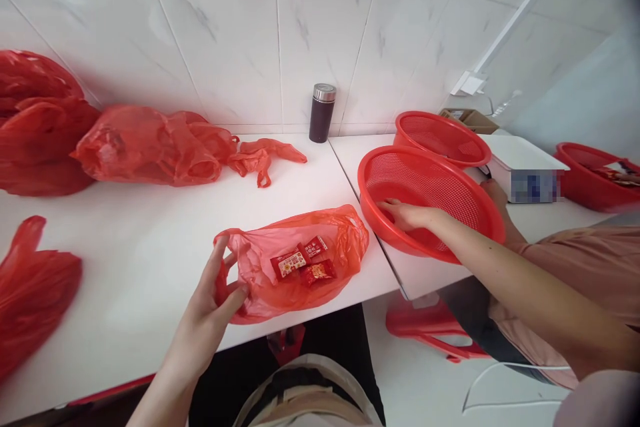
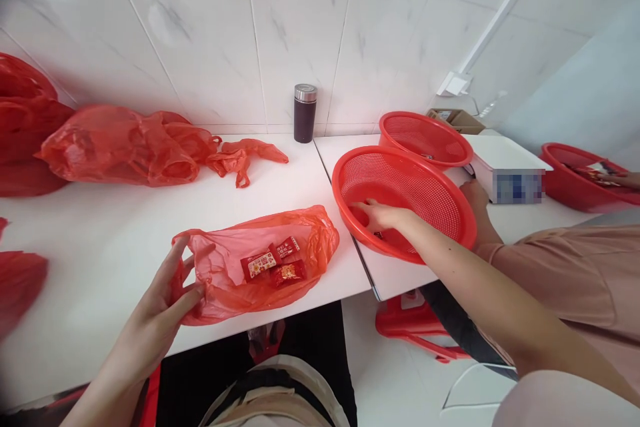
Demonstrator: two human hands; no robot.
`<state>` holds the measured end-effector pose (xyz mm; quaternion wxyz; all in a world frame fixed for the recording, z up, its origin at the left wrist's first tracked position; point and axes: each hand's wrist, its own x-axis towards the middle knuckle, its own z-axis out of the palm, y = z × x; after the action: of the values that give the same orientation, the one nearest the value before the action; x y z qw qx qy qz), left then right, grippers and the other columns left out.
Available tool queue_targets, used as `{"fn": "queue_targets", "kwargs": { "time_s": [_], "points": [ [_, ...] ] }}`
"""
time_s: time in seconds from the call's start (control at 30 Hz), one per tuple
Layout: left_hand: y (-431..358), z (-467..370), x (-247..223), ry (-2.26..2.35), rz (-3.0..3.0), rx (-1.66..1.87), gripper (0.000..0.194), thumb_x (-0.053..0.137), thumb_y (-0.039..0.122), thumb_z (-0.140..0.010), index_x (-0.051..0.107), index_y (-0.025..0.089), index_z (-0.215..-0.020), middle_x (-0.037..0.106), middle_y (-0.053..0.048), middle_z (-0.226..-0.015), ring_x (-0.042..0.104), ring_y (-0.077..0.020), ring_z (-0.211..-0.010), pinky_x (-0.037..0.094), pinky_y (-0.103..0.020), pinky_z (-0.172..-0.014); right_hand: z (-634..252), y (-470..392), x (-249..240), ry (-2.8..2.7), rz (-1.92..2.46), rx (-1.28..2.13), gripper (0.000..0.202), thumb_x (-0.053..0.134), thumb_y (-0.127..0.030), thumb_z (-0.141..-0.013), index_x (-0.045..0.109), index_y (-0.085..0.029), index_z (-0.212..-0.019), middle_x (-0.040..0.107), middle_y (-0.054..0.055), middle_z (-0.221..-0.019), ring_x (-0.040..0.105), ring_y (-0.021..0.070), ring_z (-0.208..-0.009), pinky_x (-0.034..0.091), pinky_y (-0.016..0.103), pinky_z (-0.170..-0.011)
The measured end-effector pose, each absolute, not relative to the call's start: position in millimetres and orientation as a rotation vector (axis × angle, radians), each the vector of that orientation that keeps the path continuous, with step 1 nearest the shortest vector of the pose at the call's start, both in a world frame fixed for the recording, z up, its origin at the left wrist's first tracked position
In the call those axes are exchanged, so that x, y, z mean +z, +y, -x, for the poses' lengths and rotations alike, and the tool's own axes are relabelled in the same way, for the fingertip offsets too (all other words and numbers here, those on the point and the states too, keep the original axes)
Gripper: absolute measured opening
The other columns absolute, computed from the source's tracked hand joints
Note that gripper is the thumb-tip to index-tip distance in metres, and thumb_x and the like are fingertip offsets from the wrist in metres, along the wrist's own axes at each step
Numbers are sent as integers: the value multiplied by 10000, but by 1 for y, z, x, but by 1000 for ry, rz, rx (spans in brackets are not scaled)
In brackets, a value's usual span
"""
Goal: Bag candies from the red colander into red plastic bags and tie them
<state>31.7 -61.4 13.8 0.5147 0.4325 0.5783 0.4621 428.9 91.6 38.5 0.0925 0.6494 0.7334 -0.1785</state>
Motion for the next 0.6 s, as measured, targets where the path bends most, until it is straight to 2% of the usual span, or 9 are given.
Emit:
{"fn": "queue_targets", "kwargs": {
  "time_s": [0.07, 0.13, 0.2, 0.23, 0.3, 0.37, 0.47, 0.53, 0.6],
  "points": [
    [-62, -32, 14, 1393, -1048, 1105, 843, 653, 332, -823, 199, 410, -1530, 402, -77, -1537, 639, -189, -1050, 546, -240, -786, -432, 89, 27, 2167, -1944, -621, 536, 724, -299, -711, 607, -269, -1233, 562, 132, -1240, 653, 223, -796, 512, 363, -707],
    [-62, -32, 14, 1398, -1048, 1097, 841, 647, 336, -829, 191, 409, -1531, 398, -77, -1539, 645, -178, -1024, 544, -236, -781, -430, 88, 24, 2186, -2001, -663, 277, 653, -258, -768, 667, -230, -1043, 626, 109, -1054, 633, 197, -695, 501, 351, -653],
    [-62, -31, 14, 1400, -1046, 1089, 840, 644, 346, -833, 185, 401, -1535, 392, -85, -1542, 645, -182, -1035, 544, -244, -794, -430, 91, 28, 2197, -2037, -725, 92, 598, -225, -809, 665, -214, -871, 653, 77, -875, 609, 173, -631, 490, 328, -615],
    [-62, -31, 14, 1401, -1048, 1084, 841, 641, 353, -835, 181, 394, -1537, 388, -91, -1544, 642, -191, -1057, 545, -253, -805, -432, 93, 33, 2205, -2055, -758, 61, 591, -217, -815, 651, -211, -812, 655, 65, -812, 604, 168, -622, 488, 318, -608],
    [-62, -29, 14, 1417, -1057, 1072, 836, 634, 365, -839, 181, 379, -1541, 391, -102, -1540, 633, -206, -1097, 543, -270, -834, -434, 98, 48, 2225, -2099, -807, 37, 607, -221, -809, 628, -204, -785, 669, 58, -795, 611, 163, -654, 492, 298, -616],
    [-62, -28, 13, 1431, -1053, 1060, 832, 632, 374, -842, 181, 379, -1541, 403, -98, -1534, 618, -214, -1138, 536, -279, -866, -432, 99, 68, 2296, -2191, -871, 82, 600, -276, -829, 612, -199, -854, 685, 63, -888, 624, 154, -710, 498, 277, -635],
    [-60, -30, 13, 1404, -1024, 1079, 843, 643, 366, -839, 172, 400, -1537, 382, -80, -1549, 567, -229, -1224, 524, -299, -910, -403, 83, 95, 2543, -2258, -1204, 217, 584, -406, -855, 591, -208, -943, 681, 57, -961, 623, 140, -742, 489, 257, -645],
    [-59, -34, 15, 1372, -1007, 1101, 862, 649, 350, -836, 152, 409, -1538, 357, -70, -1564, 537, -240, -1264, 519, -324, -934, -368, 63, 102, 2657, -2052, -1468, 259, 594, -462, -849, 592, -215, -925, 687, 40, -918, 608, 134, -703, 469, 256, -623],
    [-57, -40, 17, 1342, -995, 1122, 866, 647, 340, -839, 143, 403, -1540, 364, -59, -1561, 500, -252, -1305, 512, -343, -954, -328, 43, 98, 2717, -1821, -1493, 279, 587, -487, -859, 602, -217, -926, 690, 30, -896, 601, 132, -695, 460, 259, -633]
  ]
}}
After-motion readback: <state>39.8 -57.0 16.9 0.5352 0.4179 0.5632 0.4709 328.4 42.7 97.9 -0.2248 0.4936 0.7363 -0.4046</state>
